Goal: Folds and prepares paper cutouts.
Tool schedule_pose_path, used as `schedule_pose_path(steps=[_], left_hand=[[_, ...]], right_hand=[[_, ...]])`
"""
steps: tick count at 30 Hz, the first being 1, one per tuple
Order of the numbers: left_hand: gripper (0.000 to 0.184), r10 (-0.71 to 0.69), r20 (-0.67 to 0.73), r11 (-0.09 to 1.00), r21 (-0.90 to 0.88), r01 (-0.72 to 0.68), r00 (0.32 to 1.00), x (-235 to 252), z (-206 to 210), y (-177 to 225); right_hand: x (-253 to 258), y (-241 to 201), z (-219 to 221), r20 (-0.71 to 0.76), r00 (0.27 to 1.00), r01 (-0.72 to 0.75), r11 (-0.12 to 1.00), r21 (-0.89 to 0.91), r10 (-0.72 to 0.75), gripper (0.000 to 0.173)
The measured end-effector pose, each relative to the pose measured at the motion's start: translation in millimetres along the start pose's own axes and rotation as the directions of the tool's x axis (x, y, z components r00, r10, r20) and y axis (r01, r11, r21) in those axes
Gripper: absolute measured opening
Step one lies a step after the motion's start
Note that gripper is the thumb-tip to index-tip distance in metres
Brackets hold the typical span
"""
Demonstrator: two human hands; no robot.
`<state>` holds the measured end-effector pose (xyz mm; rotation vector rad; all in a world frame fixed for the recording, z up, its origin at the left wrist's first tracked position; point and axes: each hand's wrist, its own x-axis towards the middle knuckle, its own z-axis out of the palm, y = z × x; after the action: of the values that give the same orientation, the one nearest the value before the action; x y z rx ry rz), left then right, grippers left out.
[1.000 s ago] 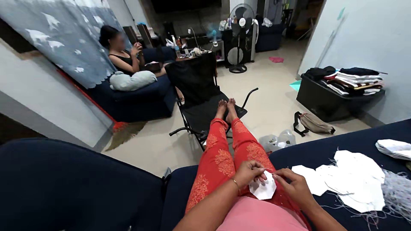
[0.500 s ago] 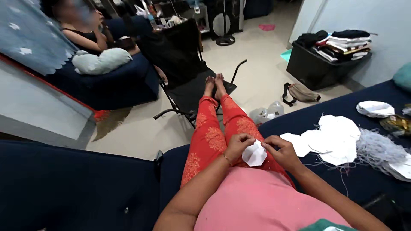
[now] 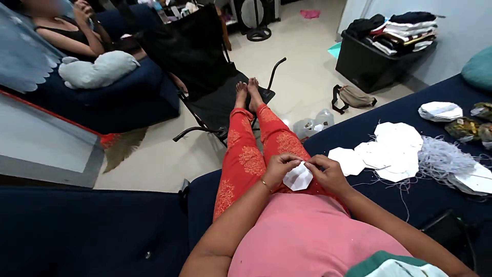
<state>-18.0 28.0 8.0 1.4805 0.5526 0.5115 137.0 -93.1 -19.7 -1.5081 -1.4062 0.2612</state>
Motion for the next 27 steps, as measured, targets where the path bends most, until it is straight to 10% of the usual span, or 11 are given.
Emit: schedule_pose_path(steps=[27], left_hand=[[0.012,-0.073,0.068,0.991,0.113,0.065,0.995,0.5,1.1,3.4]], right_hand=[[5.9,-8.1,-12.6,0.125,0.992,0.029,0.991,-0.130,-0.013,0.021]])
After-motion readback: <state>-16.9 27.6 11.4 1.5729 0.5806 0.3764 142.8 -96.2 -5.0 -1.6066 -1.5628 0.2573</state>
